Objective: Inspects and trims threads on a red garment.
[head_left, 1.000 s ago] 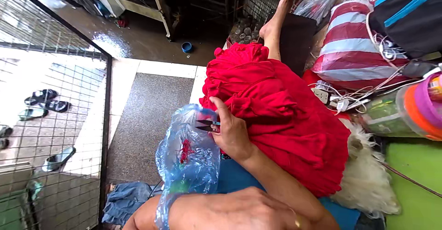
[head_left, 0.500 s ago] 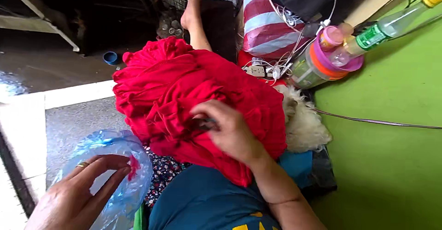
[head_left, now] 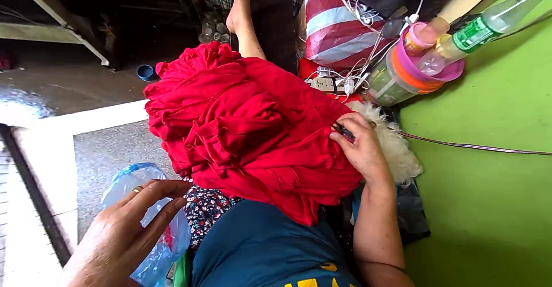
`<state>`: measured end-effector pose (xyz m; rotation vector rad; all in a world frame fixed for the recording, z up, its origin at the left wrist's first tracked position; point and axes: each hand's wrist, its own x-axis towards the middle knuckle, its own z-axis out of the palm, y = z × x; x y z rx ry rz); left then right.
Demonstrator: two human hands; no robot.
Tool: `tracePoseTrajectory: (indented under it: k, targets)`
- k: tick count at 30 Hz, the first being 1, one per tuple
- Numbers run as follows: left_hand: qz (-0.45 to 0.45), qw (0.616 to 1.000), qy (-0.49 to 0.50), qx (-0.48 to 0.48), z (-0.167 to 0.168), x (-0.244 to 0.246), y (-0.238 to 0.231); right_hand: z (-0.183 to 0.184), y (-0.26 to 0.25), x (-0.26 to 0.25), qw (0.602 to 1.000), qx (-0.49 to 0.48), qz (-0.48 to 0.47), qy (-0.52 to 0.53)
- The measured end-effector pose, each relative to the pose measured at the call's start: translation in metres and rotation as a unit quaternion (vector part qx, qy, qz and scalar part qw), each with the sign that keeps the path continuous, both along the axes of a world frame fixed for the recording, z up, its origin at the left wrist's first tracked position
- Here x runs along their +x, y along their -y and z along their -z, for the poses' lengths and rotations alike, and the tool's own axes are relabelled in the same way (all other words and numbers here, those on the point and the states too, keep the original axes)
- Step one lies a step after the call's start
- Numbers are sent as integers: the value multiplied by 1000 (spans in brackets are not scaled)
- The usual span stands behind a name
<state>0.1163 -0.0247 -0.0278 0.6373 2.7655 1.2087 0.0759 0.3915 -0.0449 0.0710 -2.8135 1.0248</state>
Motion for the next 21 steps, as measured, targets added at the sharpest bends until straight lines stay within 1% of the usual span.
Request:
tracePoseTrajectory:
  k: [3,5,7,8,10,11,13,14,15,17,18,19,21]
  targets:
    - [25,998,-12,57,-1,-2,-5,-21,-3,-3,996,-23,-17,-85]
    - [40,993,-7,107,-4,-7,-15,-37,6,-12,986,-81,-63,-130]
    - [11,985,-10,172,-7,-13,-37,-53,27,-27,964,-152,-140,-168]
    - [-11,980,-14,197,-8,-18,-51,-61,42,-35,953,-169,-183,-174]
    - [-37,969,-17,242,-11,-31,-81,-77,73,-54,930,-172,-276,-169]
    - [-40,965,-19,260,-11,-39,-93,-82,90,-66,911,-174,-336,-165]
    - [-52,957,-28,283,-6,-53,-109,-84,121,-94,866,-176,-442,-152]
    - [-77,951,-36,296,0,-58,-112,-81,134,-106,857,-167,-464,-149]
    - [-115,946,-33,300,5,-60,-113,-77,143,-115,862,-144,-460,-158]
    - [-185,936,3,301,18,-58,-108,-71,148,-123,898,-85,-385,-193]
    - [-210,929,29,302,23,-54,-104,-71,145,-121,915,-78,-344,-196]
    - [-226,923,60,307,26,-50,-101,-71,139,-114,927,-90,-311,-191]
    - [-229,917,99,310,27,-42,-94,-71,126,-90,945,-127,-257,-160]
